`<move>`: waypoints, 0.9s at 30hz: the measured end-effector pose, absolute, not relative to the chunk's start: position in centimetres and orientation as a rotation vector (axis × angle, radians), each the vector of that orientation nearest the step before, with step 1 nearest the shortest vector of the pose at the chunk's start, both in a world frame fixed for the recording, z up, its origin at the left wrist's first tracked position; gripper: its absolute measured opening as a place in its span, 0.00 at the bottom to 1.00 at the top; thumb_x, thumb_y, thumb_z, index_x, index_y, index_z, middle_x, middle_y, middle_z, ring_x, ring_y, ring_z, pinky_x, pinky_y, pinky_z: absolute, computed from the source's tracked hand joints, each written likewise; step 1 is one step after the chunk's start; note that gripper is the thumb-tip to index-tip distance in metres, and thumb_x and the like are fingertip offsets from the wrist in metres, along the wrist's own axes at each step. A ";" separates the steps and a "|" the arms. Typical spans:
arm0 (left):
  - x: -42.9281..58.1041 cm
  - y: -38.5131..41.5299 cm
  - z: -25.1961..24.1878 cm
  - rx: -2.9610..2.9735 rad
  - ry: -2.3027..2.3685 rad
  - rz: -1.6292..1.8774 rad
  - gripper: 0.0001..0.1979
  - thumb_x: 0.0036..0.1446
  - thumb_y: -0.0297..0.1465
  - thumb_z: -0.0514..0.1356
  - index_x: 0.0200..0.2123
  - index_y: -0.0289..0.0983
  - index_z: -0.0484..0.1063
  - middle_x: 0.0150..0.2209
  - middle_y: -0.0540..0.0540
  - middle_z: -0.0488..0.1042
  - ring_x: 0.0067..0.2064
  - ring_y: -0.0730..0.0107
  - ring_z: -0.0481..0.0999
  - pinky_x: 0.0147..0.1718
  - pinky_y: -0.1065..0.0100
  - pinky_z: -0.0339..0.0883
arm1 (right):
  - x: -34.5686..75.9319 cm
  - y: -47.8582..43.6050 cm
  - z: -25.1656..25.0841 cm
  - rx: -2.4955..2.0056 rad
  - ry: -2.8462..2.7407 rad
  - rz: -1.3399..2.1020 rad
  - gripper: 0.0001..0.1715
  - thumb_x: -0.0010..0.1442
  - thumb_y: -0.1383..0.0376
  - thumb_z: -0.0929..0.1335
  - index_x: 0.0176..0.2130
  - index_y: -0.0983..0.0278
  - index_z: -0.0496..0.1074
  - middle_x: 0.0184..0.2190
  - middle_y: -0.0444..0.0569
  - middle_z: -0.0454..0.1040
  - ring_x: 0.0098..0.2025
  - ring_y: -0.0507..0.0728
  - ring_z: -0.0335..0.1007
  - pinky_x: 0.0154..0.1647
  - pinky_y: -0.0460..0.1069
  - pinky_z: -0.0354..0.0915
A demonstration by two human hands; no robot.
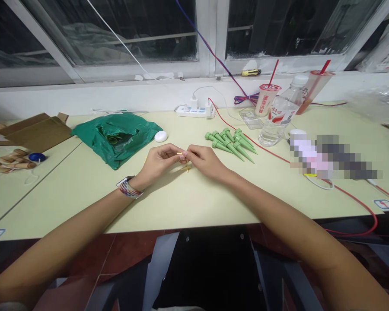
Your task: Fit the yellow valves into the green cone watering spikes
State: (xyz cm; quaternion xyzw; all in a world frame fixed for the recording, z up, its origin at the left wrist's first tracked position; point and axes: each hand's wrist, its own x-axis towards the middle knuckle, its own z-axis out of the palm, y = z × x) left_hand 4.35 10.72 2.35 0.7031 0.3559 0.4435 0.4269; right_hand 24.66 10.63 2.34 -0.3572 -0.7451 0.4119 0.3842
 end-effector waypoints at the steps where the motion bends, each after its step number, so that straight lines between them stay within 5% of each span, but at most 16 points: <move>1: 4.3 10.7 2.4 1.748 0.881 1.106 0.14 0.60 0.41 0.70 0.39 0.35 0.79 0.34 0.43 0.83 0.37 0.62 0.84 0.40 0.61 0.79 | 24.7 10.7 2.3 -0.898 -1.890 1.080 0.27 0.68 0.44 0.66 0.30 0.62 0.67 0.21 0.40 0.63 0.24 0.51 0.58 0.27 0.48 0.54; 14: 3.7 10.6 2.1 2.081 0.857 1.183 0.10 0.64 0.38 0.67 0.40 0.38 0.81 0.40 0.42 0.83 0.43 0.63 0.83 0.45 0.61 0.79 | 26.5 12.3 3.1 -0.783 -1.759 1.776 0.24 0.64 0.47 0.71 0.35 0.66 0.75 0.20 0.43 0.72 0.19 0.50 0.65 0.21 0.45 0.62; 27: 2.8 10.6 2.7 2.439 0.790 0.904 0.12 0.70 0.39 0.60 0.45 0.41 0.80 0.44 0.42 0.83 0.45 0.61 0.82 0.46 0.61 0.75 | 27.0 12.3 3.5 -0.864 -1.881 1.806 0.26 0.58 0.48 0.76 0.35 0.70 0.80 0.24 0.50 0.78 0.21 0.50 0.72 0.22 0.45 0.70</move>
